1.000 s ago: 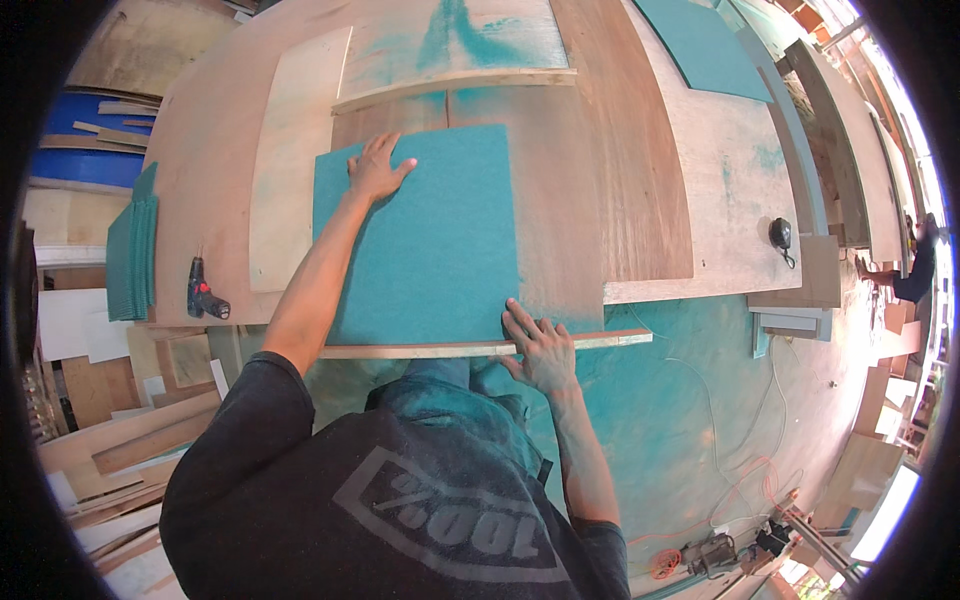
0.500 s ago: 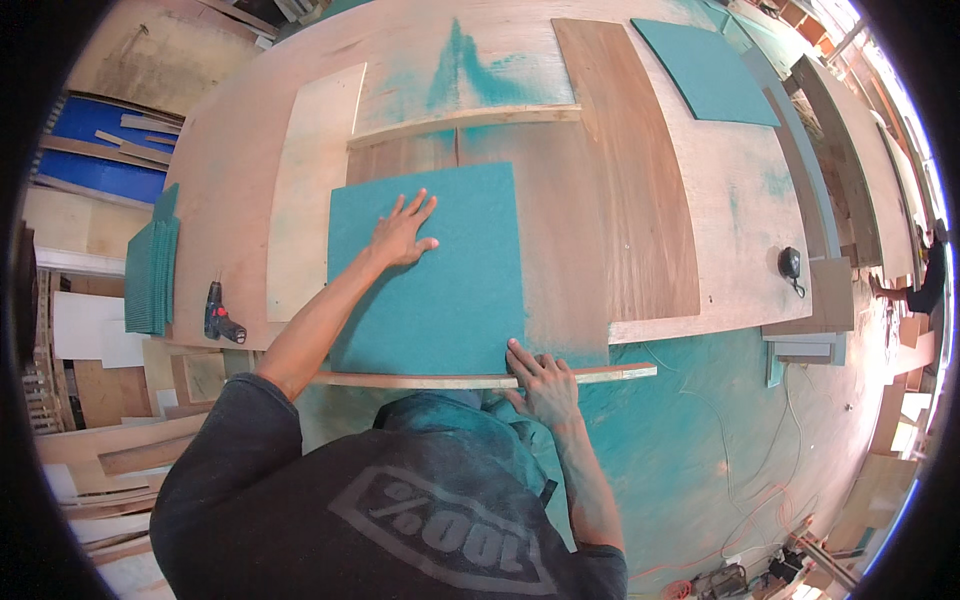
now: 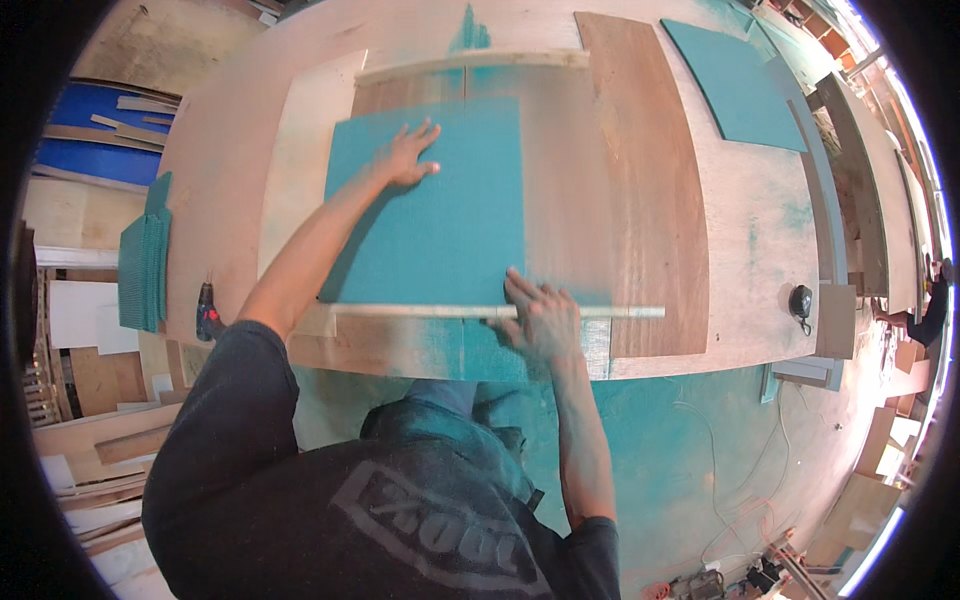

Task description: The person sands a teal-colored rectangular board using a sanding block and a wooden guide rail. They repeatedly rub the sanding block along the board's surface, moving back and forth to smooth the material. The task is performed on a workbench in a workshop environment.

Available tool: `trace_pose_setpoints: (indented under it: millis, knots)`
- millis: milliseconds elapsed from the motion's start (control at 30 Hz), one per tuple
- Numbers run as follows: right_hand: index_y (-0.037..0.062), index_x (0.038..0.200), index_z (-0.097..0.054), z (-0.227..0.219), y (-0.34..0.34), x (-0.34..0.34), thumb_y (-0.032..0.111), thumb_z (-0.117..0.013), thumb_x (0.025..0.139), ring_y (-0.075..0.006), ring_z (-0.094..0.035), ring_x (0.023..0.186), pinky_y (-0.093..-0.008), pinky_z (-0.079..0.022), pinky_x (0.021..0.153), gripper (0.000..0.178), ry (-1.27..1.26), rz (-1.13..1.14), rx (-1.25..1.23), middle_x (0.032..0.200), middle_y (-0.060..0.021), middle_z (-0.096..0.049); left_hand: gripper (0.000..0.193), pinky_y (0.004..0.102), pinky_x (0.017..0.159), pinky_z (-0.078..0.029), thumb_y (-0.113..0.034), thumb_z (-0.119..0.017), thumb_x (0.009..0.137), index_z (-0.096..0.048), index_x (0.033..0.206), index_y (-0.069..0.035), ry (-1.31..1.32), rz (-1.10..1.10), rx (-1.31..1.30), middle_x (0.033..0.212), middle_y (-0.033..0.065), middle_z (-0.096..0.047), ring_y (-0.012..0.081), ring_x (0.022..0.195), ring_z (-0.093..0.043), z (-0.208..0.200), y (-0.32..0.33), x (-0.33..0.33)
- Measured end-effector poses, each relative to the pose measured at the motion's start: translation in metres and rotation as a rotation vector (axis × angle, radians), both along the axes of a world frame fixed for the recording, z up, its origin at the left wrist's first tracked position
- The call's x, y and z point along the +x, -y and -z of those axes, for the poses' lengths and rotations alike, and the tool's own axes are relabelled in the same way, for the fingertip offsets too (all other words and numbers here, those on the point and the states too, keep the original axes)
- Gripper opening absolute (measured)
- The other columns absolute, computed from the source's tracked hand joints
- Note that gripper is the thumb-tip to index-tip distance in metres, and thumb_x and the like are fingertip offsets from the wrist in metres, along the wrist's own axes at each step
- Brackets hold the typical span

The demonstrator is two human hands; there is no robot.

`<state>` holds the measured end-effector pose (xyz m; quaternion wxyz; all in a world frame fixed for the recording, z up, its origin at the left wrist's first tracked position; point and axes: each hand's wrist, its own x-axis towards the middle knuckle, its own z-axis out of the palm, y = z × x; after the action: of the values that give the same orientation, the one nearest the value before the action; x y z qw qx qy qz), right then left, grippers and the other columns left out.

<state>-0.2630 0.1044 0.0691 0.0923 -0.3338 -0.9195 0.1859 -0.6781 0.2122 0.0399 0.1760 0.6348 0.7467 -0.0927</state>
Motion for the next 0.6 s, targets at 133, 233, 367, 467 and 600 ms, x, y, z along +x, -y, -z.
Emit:
trace_pose_setpoints:
  millis: [133, 233, 367, 467, 600]
  knots:
    - [0.0108, 0.131, -0.074, 0.006, -0.053, -0.027, 0.065, -0.072, 0.085, -0.0213, -0.068, 0.091, -0.037, -0.055, 0.084, 0.071, 0.012, 0.018, 0.008, 0.152, 0.0046, -0.061, 0.089, 0.0652, 0.125, -0.03, -0.055, -0.064, 0.099, -0.016, 0.17, -0.031, -0.014, -0.001, 0.005, 0.178, 0.0009, -0.009, 0.0468, 0.159, -0.018, 0.009, -0.065, -0.028]
    - [0.011, 0.128, -0.075, 0.014, -0.093, -0.048, 0.067, -0.072, 0.084, -0.0212, -0.069, 0.091, -0.0365, -0.054, 0.086, 0.072, 0.035, 0.046, -0.002, 0.152, 0.0058, -0.061, 0.089, 0.0645, 0.126, -0.027, -0.055, -0.063, 0.1, -0.013, 0.17, -0.032, -0.042, 0.008, -0.039, 0.178, 0.002, -0.006, 0.0477, 0.159, -0.017, 0.012, -0.113, -0.046]
    - [0.0154, 0.126, -0.077, 0.02, -0.156, -0.093, 0.076, -0.069, 0.081, -0.0184, -0.067, 0.087, -0.0346, -0.053, 0.083, 0.076, 0.002, 0.042, 0.074, 0.15, 0.0076, -0.063, 0.089, 0.0666, 0.126, -0.026, -0.058, -0.061, 0.1, -0.011, 0.17, -0.034, -0.056, -0.001, 0.019, 0.178, 0.002, -0.005, 0.0465, 0.159, -0.018, 0.031, -0.175, -0.114]
    - [0.0174, 0.129, -0.077, 0.02, -0.191, -0.115, 0.077, -0.068, 0.083, -0.0175, -0.068, 0.087, -0.0334, -0.051, 0.084, 0.076, 0.005, 0.056, 0.022, 0.148, 0.0115, -0.064, 0.083, 0.0701, 0.124, -0.025, -0.06, -0.054, 0.103, -0.011, 0.17, -0.036, -0.084, -0.052, 0.024, 0.178, 0.0014, -0.007, 0.0438, 0.159, -0.019, 0.037, -0.208, -0.13]
    - [0.0185, 0.13, -0.077, 0.028, -0.245, -0.13, 0.078, -0.067, 0.084, -0.0175, -0.071, 0.095, -0.0359, -0.051, 0.092, 0.076, 0.075, 0.11, 0.052, 0.149, 0.0135, -0.063, 0.07, 0.0729, 0.124, -0.023, -0.058, -0.042, 0.108, -0.014, 0.169, -0.038, -0.058, -0.19, 0.159, 0.178, 0.0005, -0.009, 0.04, 0.16, -0.018, 0.039, -0.228, -0.094]
